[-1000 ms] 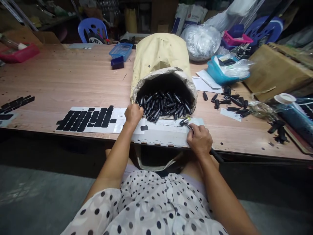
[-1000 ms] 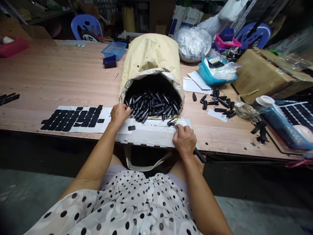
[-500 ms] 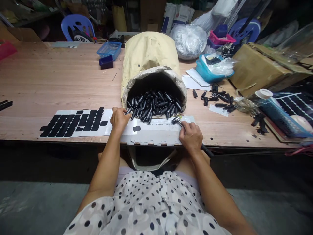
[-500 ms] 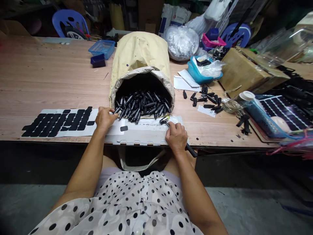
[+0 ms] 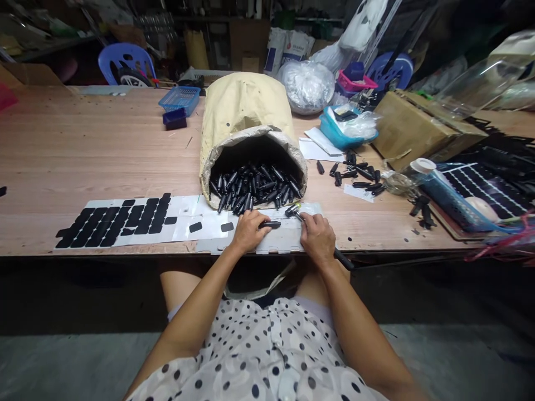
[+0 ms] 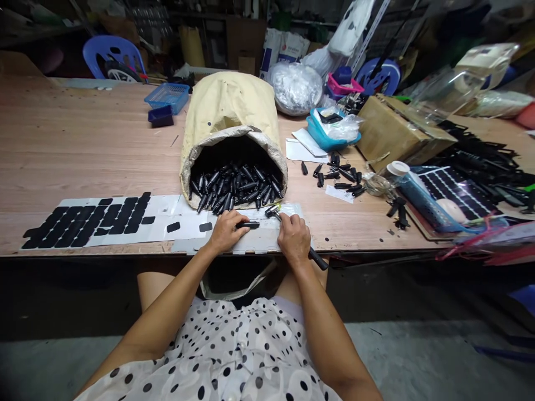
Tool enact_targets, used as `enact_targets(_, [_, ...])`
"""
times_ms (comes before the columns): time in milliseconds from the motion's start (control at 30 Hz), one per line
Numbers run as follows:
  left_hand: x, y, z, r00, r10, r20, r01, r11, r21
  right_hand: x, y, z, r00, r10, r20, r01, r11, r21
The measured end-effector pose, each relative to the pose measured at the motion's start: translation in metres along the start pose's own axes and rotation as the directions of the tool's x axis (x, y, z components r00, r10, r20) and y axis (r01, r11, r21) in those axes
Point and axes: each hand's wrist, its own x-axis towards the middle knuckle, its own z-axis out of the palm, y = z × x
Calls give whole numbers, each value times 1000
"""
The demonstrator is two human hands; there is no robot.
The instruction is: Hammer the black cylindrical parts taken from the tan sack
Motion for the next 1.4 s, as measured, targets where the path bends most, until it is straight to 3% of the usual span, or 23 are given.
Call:
enact_targets(233, [1, -6, 5, 1000, 31, -5, -31, 999, -22, -1, 2, -12, 994, 102, -38, -86, 950, 301])
enact_targets(400, [2, -7, 8, 999, 44, -17, -44, 999, -13, -15, -11, -31, 999, 38, 21, -43, 843, 537])
enact_targets(533, [2, -9, 12, 997, 60, -40, -60, 998, 1, -25, -23, -40, 1000, 14, -17, -1, 794, 607])
enact_targets(900, [3, -7, 14, 998, 43, -42, -42, 999, 26, -31, -30, -33, 1000, -6, -22, 19, 765, 644])
enact_targets(1133, [3, -6, 13, 999, 42, -32, -42, 999, 18, -31, -41, -32, 996, -85, -4, 66, 749, 659])
enact_targets(1267, [3, -5, 13, 998, 51, -36, -50, 998, 24, -25, -31, -30, 999, -49, -23, 53, 818, 572])
enact_targets(1400, [3, -5, 15, 997, 57, -45, -56, 998, 27, -9, -2, -22, 999, -29, -39, 41, 934, 354])
